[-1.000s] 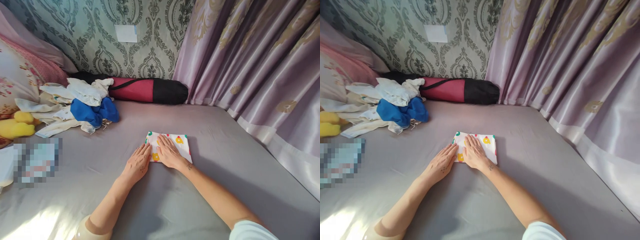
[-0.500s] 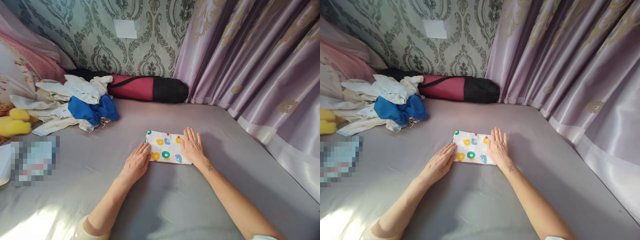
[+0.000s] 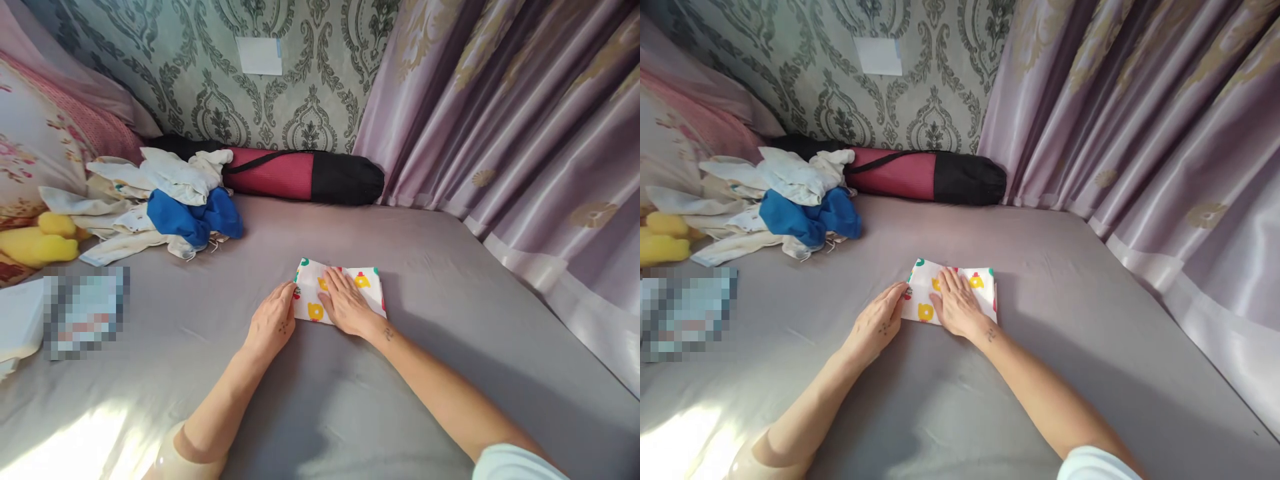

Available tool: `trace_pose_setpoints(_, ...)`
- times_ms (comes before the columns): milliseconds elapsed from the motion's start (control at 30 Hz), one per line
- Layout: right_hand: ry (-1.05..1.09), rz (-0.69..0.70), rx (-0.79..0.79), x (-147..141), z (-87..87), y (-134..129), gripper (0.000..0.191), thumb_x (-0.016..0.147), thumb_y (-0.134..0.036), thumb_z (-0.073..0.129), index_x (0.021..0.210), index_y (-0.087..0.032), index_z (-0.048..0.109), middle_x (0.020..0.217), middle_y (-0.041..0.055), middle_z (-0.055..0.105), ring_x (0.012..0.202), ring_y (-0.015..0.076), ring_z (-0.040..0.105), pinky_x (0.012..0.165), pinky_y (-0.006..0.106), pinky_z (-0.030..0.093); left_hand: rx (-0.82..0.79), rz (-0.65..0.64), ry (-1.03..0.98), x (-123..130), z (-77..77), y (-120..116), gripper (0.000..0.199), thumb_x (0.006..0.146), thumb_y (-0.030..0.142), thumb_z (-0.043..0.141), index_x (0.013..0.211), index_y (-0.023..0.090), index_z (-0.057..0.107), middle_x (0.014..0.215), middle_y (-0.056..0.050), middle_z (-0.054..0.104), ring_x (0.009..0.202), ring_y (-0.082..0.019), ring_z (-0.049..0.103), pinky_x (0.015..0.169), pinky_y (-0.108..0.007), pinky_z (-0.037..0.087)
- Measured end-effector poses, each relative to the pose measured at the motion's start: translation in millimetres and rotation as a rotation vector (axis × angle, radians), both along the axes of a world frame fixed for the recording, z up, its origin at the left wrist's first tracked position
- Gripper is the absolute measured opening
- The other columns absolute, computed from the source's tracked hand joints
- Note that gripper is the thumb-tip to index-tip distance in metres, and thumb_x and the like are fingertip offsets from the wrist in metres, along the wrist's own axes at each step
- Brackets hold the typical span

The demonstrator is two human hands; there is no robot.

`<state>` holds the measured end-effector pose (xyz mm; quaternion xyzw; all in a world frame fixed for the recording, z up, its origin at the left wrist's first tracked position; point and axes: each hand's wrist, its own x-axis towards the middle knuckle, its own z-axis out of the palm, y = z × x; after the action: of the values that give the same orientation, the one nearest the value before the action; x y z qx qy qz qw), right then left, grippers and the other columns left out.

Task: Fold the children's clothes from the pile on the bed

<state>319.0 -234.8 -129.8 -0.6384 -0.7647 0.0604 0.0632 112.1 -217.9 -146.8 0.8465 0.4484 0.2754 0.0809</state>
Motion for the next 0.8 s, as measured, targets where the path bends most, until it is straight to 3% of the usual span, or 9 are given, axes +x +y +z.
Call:
trace_pose_setpoints(100,0.034,0.007,-0.057,-13,0.8,4,0.068,0.101,-0.048,0.016,0.152,-0.005,0.028,0.159,0.0173,0.024,0.148,0.0262,0.019,0.121,0.047,0.015,-0.047,0.029,0.009,0,3.5,0,0.033,0.093,0.012,0.031,0.117,0.018,0.053,0.116,-0.012,0.067,0.103,-0.021,0.066,0.086,-0.035,0.056)
trace_pose_setpoints(200,0.058,0.038,0.021,-27,2.3,7,0.063,0.101,-0.043,0.020,0.152,-0.007,0.029,0.160,0.0159,0.020,0.149,0.0264,0.014,0.121,0.047,0.011,-0.076,0.060,0.014,0,6.8,0,0.033,0.093,0.014,0.030,0.117,0.019,0.053,0.115,-0.011,0.068,0.103,-0.020,0.066,0.084,-0.032,0.055)
trace_pose_setpoints(367,0.075,0.115,-0.005,-48,0.5,5,0.058,0.101,-0.038,0.027,0.152,-0.010,0.030,0.160,0.0149,0.021,0.149,0.0279,0.014,0.120,0.051,0.014,-0.117,0.124,0.004,-1,6.9,0,0.033,0.092,0.015,0.031,0.114,0.021,0.054,0.107,-0.009,0.070,0.101,-0.020,0.066,0.081,-0.032,0.055)
trace_pose_setpoints(467,0.079,0.168,0.015,-56,-3.3,5,0.057,0.101,-0.037,0.024,0.152,-0.010,0.029,0.161,0.0145,0.020,0.150,0.0260,0.010,0.120,0.052,0.012,-0.152,0.178,-0.014,-3,4.1,1,0.036,0.090,0.013,0.032,0.118,0.019,0.054,0.113,-0.012,0.068,0.106,-0.022,0.065,0.085,-0.035,0.054)
trace_pose_setpoints(633,0.107,0.234,-0.094,-57,0.3,3,0.060,0.102,-0.040,0.023,0.151,-0.007,0.030,0.160,0.0154,0.021,0.150,0.0269,0.011,0.121,0.053,0.011,-0.170,0.233,-0.062,-5,-2.7,4,0.040,0.089,0.013,0.034,0.124,0.018,0.053,0.121,-0.013,0.066,0.108,-0.023,0.065,0.088,-0.037,0.054)
trace_pose_setpoints(800,0.106,0.259,-0.087,-41,21.2,-22,0.063,0.097,-0.034,0.038,0.152,-0.005,0.026,0.160,0.0177,0.020,0.149,0.0278,0.015,0.121,0.050,0.015,-0.106,0.158,-0.088,-5,-3.9,4,0.032,0.094,0.023,0.035,0.118,0.020,0.056,0.105,-0.010,0.071,0.096,-0.021,0.067,0.082,-0.034,0.055)
